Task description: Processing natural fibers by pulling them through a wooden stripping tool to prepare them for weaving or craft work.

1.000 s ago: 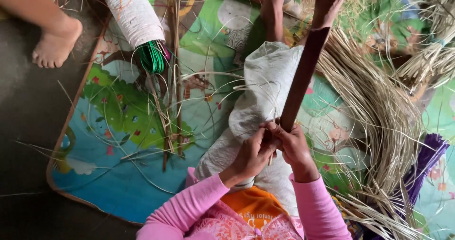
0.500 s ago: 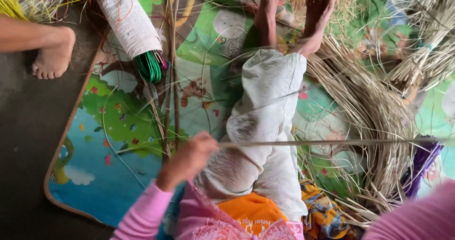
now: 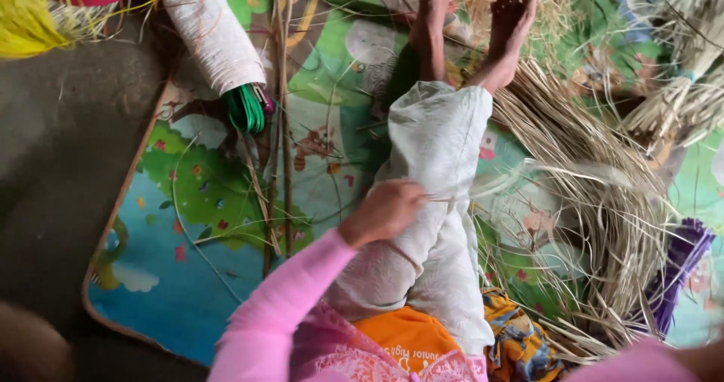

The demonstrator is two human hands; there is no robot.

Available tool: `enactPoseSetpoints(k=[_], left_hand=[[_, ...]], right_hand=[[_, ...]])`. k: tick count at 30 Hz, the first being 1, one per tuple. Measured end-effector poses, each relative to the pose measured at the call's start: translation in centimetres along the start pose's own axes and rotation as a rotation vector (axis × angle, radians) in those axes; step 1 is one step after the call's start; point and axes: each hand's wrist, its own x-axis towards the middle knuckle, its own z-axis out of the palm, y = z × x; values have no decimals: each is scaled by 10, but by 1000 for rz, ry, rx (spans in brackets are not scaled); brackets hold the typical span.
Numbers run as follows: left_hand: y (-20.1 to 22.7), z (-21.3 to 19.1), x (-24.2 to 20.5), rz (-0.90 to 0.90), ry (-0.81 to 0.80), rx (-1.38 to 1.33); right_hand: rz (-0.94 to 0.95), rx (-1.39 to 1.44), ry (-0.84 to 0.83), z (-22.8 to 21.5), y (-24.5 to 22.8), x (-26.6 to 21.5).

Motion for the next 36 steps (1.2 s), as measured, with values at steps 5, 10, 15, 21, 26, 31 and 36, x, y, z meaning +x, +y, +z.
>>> enactPoseSetpoints(k=[5, 10, 15, 21, 26, 31, 36], left_hand=[[11, 36, 36, -155, -32, 39], [13, 32, 25, -184, 58, -81], [14, 23, 19, -285, -92, -72], [17, 31, 12, -260, -136, -56], [21, 15, 11, -322, -119, -153], [17, 15, 7, -284, -118, -197], [13, 29, 1, -240, -159, -47]], right_hand=[[-90, 511, -300, 245, -229, -140], [-284, 733, -368, 324, -321, -190], [-495, 356, -194, 348, -318, -194], [-680, 136, -171, 359, -301, -189], [-660, 137, -136, 361, -277, -186], [-691, 139, -171, 365, -307, -190], [-597, 169, -236, 368, -296, -193]])
